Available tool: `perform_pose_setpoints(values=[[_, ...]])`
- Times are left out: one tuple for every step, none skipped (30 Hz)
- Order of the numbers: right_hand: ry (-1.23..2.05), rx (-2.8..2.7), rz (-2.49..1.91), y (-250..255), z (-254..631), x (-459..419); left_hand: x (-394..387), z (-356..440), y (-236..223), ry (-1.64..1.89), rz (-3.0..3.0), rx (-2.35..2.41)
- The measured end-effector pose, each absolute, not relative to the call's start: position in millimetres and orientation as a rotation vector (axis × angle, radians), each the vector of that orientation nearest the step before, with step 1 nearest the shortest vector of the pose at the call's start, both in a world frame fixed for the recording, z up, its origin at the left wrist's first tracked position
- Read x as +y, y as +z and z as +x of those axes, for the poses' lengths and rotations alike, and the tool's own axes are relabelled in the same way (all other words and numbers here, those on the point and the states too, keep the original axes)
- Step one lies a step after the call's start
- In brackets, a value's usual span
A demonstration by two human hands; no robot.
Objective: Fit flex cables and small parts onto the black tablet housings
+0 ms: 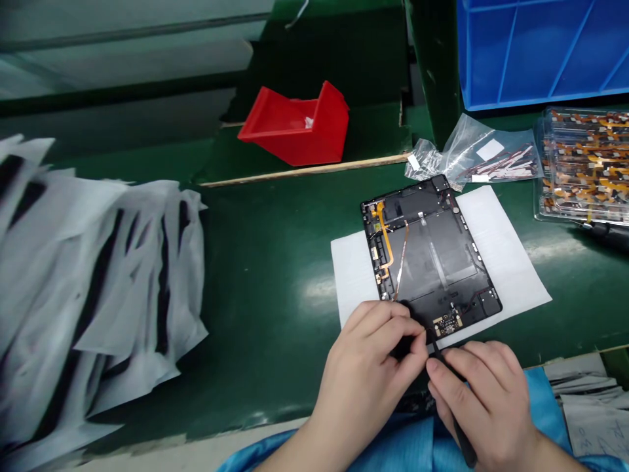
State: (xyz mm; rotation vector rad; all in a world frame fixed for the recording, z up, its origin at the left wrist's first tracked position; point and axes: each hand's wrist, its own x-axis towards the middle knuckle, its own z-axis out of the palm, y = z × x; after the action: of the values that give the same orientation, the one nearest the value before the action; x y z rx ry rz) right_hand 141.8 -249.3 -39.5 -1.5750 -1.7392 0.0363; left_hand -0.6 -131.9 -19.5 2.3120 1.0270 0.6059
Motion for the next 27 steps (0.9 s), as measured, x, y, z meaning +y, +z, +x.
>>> perform_pose_setpoints(values=[[0.036, -1.739, -1.574, -39.5, 141.9, -249.3, -132.0, -0.7, -19.3, 0.603, 2.311, 1.028], [0.035, -1.739, -1.572, -39.5, 141.9, -249.3, -132.1, -0.8, -19.2, 0.599, 2.311, 1.029], [0.032, -1.738, -1.569, -39.4, 142.0, -249.2, -132.2, -1.1, -19.0, 0.592, 2.310, 1.026], [0.031, -1.735, -1.570, -39.5, 142.0, -249.1, -132.2, -1.4, -18.9, 0.586, 2.309, 1.023], [0.033, -1.731, -1.571, -39.6, 142.0, -249.1, -132.2, -1.9, -18.7, 0.582, 2.307, 1.019], [0.037, -1.728, -1.574, -39.7, 142.0, -249.3, -132.1, -2.5, -18.6, 0.577, 2.305, 1.015], [0.041, -1.725, -1.575, -40.0, 142.0, -249.5, -131.9, -3.2, -18.3, 0.573, 2.305, 1.010], [0.044, -1.726, -1.573, -40.3, 142.0, -249.9, -131.7, -4.0, -18.0, 0.571, 2.307, 1.006], [0.046, -1.729, -1.569, -40.5, 142.1, -250.2, -131.4, -4.8, -17.6, 0.570, 2.311, 1.002], [0.048, -1.733, -1.564, -40.8, 142.2, -250.6, -131.2, -5.6, -17.1, 0.573, 2.319, 0.995], [0.049, -1.736, -1.560, -41.1, 142.3, -250.9, -131.1, -6.3, -16.5, 0.577, 2.329, 0.988], [0.052, -1.740, -1.558, -41.3, 142.4, -251.2, -131.0, -6.8, -15.9, 0.583, 2.343, 0.979], [0.055, -1.745, -1.556, -41.6, 142.6, -251.3, -131.1, -7.3, -15.3, 0.585, 2.361, 0.964], [0.058, -1.750, -1.555, -41.8, 142.8, -251.3, -131.2, -7.8, -14.7, 0.582, 2.384, 0.947], [0.060, -1.754, -1.554, -42.0, 142.9, -251.2, -131.4, -8.2, -14.2, 0.577, 2.414, 0.927], [0.062, -1.757, -1.554, -42.2, 143.0, -251.0, -131.7, -8.8, -13.8, 0.572, 2.449, 0.903], [0.061, -1.756, -1.552, -42.3, 143.0, -250.7, -132.1, -9.5, -13.5, 0.572, 2.488, 0.877], [0.060, -1.751, -1.551, -42.3, 143.0, -250.4, -132.6, -10.5, -13.3, 0.573, 2.528, 0.854], [0.057, -1.744, -1.549, -42.2, 142.9, -250.0, -133.3, -11.8, -13.3, 0.575, 2.563, 0.841], [0.055, -1.739, -1.547, -42.1, 142.8, -249.7, -134.1, -13.4, -13.4, 0.577, 2.596, 0.834], [0.054, -1.735, -1.542, -42.0, 142.7, -249.5, -135.1, -15.2, -13.7, 0.570, 2.629, 0.834], [0.055, -1.733, -1.537, -41.9, 142.7, -249.5, -136.3, -17.2, -14.3, 0.558, 2.667, 0.837], [0.059, -1.732, -1.532, -41.9, 142.7, -249.5, -137.5, -19.1, -15.1, 0.542, 2.711, 0.836], [0.063, -1.733, -1.525, -41.9, 142.9, -249.7, -138.8, -21.0, -16.1, 0.530, 2.760, 0.828], [0.067, -1.735, -1.518, -42.1, 143.1, -250.0, -140.0, -22.8, -17.3, 0.530, 2.810, 0.813], [0.070, -1.738, -1.510, -42.3, 143.3, -250.4, -141.1, -24.3, -18.8, 0.533, 2.853, 0.799], [0.071, -1.740, -1.504, -42.8, 143.4, -250.7, -142.0, -25.7, -20.2, 0.542, 2.882, 0.789]])
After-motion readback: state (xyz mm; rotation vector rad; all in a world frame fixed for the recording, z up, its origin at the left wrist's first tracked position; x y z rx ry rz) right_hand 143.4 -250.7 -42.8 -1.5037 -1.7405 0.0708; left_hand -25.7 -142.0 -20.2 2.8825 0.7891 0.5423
